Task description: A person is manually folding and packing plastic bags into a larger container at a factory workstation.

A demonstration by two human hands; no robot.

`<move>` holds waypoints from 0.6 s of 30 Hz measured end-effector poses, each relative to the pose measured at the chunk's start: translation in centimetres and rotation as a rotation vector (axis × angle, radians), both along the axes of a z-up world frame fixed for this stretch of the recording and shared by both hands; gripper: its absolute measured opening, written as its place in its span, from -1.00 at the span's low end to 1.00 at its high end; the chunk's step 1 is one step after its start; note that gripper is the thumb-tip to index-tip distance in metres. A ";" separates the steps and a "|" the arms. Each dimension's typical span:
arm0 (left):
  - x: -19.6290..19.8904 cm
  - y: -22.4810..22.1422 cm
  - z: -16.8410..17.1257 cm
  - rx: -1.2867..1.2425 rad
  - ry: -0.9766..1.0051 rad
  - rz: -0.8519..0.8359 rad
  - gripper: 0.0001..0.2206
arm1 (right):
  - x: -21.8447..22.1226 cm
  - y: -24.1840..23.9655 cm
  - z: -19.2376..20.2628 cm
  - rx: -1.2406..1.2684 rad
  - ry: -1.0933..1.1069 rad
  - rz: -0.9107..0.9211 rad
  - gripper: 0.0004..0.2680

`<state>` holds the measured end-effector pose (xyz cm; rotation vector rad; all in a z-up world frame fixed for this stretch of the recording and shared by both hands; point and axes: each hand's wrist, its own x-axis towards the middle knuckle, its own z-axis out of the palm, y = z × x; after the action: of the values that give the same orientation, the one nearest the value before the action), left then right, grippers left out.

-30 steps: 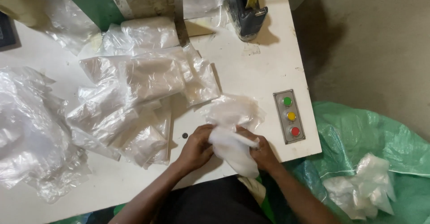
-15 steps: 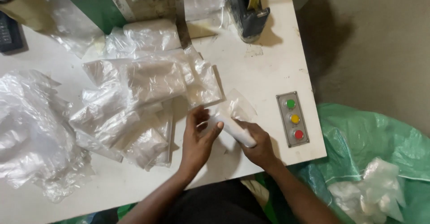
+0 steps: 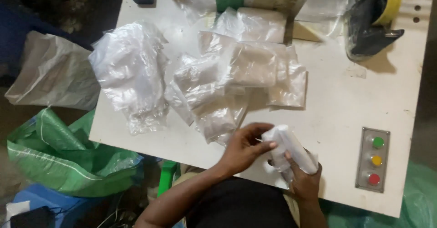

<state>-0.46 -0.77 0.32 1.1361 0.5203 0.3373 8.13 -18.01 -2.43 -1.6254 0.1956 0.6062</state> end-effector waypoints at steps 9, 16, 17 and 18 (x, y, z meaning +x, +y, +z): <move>-12.8 21.0 -1.2 0.778 0.315 1.084 -0.80 | 2.9 0.3 3.1 -0.117 -0.473 0.138 -0.56; -14.6 22.0 -0.8 1.691 0.532 0.951 -0.92 | 2.1 0.3 1.8 -0.008 -0.207 0.253 -0.61; -13.0 20.1 0.2 1.684 0.513 0.933 -0.92 | 1.9 0.3 1.5 -0.020 -0.208 0.231 -0.61; -11.5 18.2 1.2 1.653 0.393 0.865 -0.96 | 1.8 0.3 1.1 -0.046 -0.139 0.146 -0.63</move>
<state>-11.98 17.39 1.48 2.5542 1.1362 1.4820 9.93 -17.71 -1.28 -1.7302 -0.0115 0.6008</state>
